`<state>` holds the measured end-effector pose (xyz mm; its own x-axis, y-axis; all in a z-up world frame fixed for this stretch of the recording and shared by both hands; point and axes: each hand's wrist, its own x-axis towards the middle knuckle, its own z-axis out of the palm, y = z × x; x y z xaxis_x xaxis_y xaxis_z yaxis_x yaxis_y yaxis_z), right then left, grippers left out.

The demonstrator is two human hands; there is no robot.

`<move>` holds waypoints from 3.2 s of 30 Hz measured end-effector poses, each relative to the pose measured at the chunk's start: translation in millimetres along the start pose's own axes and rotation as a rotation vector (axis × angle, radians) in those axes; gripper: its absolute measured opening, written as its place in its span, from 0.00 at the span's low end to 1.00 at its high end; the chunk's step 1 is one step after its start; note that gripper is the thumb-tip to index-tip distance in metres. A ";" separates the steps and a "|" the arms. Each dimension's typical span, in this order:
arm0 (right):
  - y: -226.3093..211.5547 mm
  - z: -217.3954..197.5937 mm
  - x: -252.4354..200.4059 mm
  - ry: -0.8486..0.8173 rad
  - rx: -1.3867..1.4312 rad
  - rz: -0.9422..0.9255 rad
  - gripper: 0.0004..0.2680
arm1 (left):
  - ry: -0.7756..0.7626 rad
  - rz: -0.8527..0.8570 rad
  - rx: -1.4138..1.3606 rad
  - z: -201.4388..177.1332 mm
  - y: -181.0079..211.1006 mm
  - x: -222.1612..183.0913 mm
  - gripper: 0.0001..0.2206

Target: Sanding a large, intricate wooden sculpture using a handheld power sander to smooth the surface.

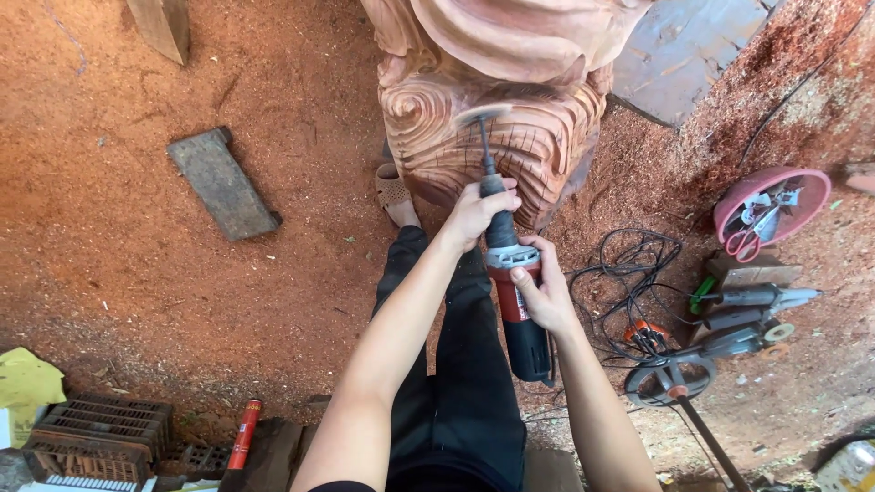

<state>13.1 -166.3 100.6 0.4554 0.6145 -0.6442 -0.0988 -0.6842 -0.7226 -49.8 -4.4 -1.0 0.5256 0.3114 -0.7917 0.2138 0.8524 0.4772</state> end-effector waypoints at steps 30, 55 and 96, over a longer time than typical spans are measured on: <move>-39.7 4.6 22.6 -0.190 -0.184 0.126 0.20 | 0.073 0.112 -0.151 -24.9 4.6 -16.2 0.15; -35.6 24.0 16.1 -0.228 -0.209 0.150 0.20 | 0.059 0.128 -0.059 -48.4 9.2 -31.4 0.14; -51.3 39.0 4.4 -0.173 -0.300 0.189 0.21 | -0.100 0.162 -0.171 -64.9 -17.3 -14.3 0.12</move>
<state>-14.3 -113.2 125.1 0.2955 0.5067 -0.8099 0.1086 -0.8601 -0.4984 -114.4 3.7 -22.7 0.6222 0.4138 -0.6646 -0.0177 0.8561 0.5165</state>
